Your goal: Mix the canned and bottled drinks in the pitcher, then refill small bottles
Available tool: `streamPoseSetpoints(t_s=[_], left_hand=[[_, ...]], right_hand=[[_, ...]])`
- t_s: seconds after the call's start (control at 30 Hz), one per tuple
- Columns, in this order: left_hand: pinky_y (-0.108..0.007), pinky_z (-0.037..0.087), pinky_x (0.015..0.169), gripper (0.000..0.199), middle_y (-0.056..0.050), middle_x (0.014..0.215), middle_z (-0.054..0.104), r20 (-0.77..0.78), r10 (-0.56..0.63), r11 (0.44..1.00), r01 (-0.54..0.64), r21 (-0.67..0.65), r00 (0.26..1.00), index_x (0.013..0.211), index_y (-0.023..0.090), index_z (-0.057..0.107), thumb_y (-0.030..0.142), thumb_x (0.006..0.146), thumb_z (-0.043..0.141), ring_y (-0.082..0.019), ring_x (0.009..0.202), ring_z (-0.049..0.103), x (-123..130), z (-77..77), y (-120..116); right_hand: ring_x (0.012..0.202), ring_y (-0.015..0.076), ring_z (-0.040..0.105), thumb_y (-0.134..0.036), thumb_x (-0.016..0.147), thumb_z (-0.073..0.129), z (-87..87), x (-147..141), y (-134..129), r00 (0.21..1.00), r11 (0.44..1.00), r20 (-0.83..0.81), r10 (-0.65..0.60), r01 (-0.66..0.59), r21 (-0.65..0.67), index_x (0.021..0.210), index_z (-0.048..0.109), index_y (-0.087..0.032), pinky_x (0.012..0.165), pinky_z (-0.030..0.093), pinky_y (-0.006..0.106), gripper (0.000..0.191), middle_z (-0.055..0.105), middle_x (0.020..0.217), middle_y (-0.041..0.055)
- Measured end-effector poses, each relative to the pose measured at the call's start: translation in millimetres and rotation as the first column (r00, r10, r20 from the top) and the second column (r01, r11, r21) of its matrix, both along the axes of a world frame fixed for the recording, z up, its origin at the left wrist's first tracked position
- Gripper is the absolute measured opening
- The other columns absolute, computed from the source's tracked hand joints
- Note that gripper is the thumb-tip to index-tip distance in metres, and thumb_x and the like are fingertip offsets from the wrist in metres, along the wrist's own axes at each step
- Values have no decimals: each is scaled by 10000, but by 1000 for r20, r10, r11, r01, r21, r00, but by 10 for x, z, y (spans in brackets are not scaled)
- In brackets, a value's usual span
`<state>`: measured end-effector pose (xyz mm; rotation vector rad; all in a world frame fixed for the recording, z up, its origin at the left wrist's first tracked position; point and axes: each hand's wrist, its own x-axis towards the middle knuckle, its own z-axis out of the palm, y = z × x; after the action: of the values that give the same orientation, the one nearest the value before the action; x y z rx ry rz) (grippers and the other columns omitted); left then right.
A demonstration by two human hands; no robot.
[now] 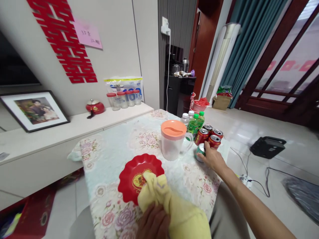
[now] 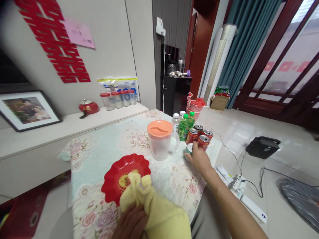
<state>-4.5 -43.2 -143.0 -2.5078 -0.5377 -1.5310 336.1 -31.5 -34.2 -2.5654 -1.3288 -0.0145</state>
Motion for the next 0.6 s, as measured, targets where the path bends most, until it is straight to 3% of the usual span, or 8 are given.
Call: streamPoseSetpoints(t_s=[0.1, 0.17, 0.23, 0.3, 0.4, 0.5, 0.6], left_hand=[[-307, 496, 1005, 353, 31, 684, 680, 141, 19, 1000, -21, 17, 990, 876, 214, 627, 68, 1017, 339, -110, 705, 698, 86, -10, -78], [-293, 507, 932, 359, 38, 653, 665, 152, 23, 1000, -22, -9, 988, 856, 213, 623, 81, 1026, 335, -104, 644, 667, 128, 52, -122], [-286, 511, 880, 347, 39, 647, 668, 110, 8, 999, -4, -40, 994, 848, 206, 627, 90, 1025, 352, -100, 625, 652, 131, 172, -155], [-294, 511, 876, 337, 37, 663, 687, 54, -7, 998, 11, -65, 998, 847, 205, 639, 133, 1033, 367, -106, 653, 666, 86, 310, -178], [-336, 528, 908, 350, -13, 797, 748, 24, 22, 996, -20, -89, 999, 934, 209, 678, 312, 1062, 369, -161, 838, 718, -86, 440, -167], [-356, 556, 904, 257, -95, 1054, 755, -11, 218, 958, -216, -187, 976, 1146, 185, 676, 224, 1011, 461, -207, 1028, 692, -355, 426, -43], [-449, 544, 974, 413, -112, 1281, 696, -160, 461, 840, -487, -240, 873, 1266, 237, 665, 65, 930, 498, -274, 1196, 618, -615, 330, 189]], right_hand=[[928, 448, 712, -368, 815, 752, 133, -44, -75, 1000, 999, -2, -4, 4, 36, 1324, 590, -79, 770, 487, 487, 607, 712, 1026, 261], [1036, 487, 677, -377, 808, 730, 252, -73, -100, 999, 993, -15, 33, -31, 113, 1226, 653, -104, 825, 490, 550, 505, 687, 1104, 277], [1126, 454, 651, -429, 833, 683, 355, -100, -65, 988, 961, -90, 123, -96, 260, 1203, 675, -146, 908, 489, 556, 466, 687, 1159, 240], [1105, 378, 675, -528, 838, 664, 409, -133, 42, 947, 895, -215, 238, -128, 427, 1213, 678, -190, 955, 504, 515, 504, 718, 1165, 177], [985, 311, 718, -647, 812, 674, 381, -217, 294, 845, 807, -395, 359, -68, 587, 1129, 706, -206, 898, 553, 461, 544, 765, 1107, 131], [821, 251, 710, -721, 838, 606, 275, -344, 561, 742, 739, -513, 433, 34, 673, 907, 699, -204, 777, 573, 395, 530, 759, 869, 85], [564, 157, 567, -773, 834, 554, 176, -490, 758, 672, 665, -579, 462, 170, 728, 730, 590, -224, 594, 518, 311, 560, 609, 617, -5]])
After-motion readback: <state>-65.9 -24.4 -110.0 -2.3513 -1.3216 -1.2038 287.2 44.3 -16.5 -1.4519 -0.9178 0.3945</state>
